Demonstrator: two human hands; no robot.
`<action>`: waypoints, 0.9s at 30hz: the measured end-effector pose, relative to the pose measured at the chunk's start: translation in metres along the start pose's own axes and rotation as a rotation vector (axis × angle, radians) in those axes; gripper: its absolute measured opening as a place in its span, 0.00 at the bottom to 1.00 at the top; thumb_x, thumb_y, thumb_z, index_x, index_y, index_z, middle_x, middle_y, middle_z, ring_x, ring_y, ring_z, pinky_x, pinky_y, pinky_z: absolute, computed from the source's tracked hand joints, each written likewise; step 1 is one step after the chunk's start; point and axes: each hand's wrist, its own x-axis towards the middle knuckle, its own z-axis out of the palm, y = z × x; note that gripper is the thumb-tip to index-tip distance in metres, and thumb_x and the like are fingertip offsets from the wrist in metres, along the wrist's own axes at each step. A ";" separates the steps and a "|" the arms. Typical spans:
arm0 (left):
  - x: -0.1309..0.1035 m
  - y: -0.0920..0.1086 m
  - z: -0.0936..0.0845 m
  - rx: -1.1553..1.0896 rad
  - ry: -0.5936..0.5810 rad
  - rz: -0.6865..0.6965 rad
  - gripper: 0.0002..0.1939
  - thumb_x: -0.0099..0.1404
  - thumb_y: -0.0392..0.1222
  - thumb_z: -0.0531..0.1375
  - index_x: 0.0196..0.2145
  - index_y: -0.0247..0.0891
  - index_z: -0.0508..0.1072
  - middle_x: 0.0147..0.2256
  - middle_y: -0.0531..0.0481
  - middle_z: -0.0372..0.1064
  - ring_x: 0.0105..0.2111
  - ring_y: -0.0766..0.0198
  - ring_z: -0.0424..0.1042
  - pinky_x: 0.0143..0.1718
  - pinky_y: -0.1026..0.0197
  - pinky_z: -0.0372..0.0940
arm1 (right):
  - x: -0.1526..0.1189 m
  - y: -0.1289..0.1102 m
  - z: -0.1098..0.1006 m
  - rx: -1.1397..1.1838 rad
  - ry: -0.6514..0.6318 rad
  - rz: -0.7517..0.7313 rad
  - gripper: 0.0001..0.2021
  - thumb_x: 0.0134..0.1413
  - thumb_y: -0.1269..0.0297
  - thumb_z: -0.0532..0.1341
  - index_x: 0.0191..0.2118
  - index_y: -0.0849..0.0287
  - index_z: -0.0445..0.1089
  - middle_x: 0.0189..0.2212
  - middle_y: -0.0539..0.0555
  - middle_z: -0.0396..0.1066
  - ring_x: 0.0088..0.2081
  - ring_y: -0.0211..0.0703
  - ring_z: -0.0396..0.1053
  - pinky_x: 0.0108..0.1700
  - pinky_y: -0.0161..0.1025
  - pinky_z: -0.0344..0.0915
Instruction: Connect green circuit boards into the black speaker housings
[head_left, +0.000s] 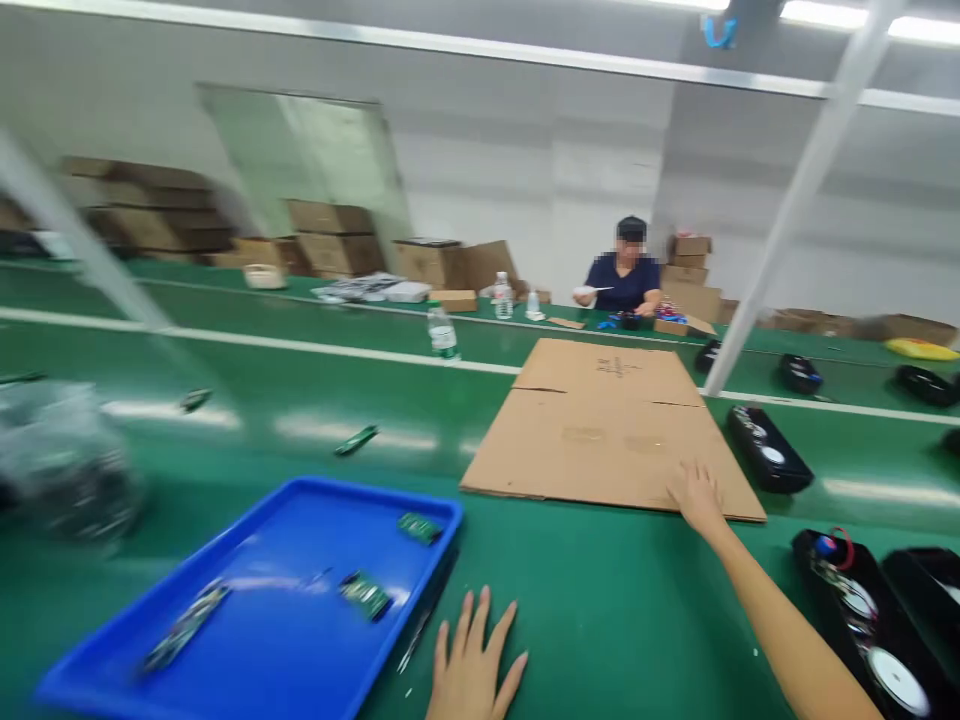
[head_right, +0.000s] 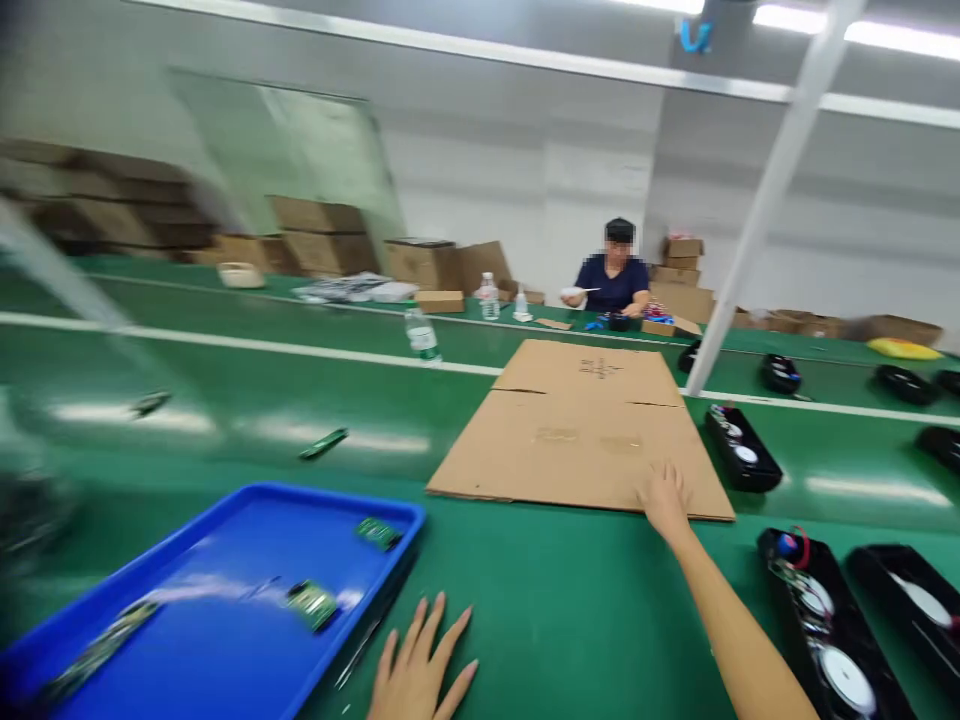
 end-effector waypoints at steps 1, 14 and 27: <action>0.002 -0.001 -0.001 0.043 -0.058 -0.004 0.22 0.59 0.42 0.53 0.51 0.36 0.69 0.59 0.35 0.54 0.61 0.42 0.47 0.57 0.37 0.43 | -0.015 -0.005 0.012 -0.013 -0.039 -0.040 0.24 0.54 0.61 0.55 0.56 0.63 0.58 0.59 0.68 0.50 0.60 0.62 0.46 0.53 0.66 0.48; 0.115 -0.081 -0.136 -0.075 0.062 -0.213 0.12 0.65 0.42 0.54 0.42 0.34 0.69 0.39 0.47 0.72 0.37 0.61 0.72 0.41 0.53 0.66 | -0.052 -0.003 0.055 -0.238 0.023 -0.144 0.28 0.58 0.53 0.42 0.58 0.64 0.55 0.58 0.63 0.53 0.59 0.58 0.49 0.54 0.62 0.50; 0.271 -0.183 -0.153 0.276 0.106 -0.383 0.18 0.63 0.43 0.56 0.50 0.37 0.64 0.51 0.43 0.62 0.47 0.54 0.66 0.45 0.46 0.64 | -0.044 0.025 0.075 -0.139 0.080 -0.154 0.35 0.51 0.41 0.39 0.56 0.62 0.58 0.55 0.63 0.58 0.56 0.60 0.53 0.52 0.61 0.53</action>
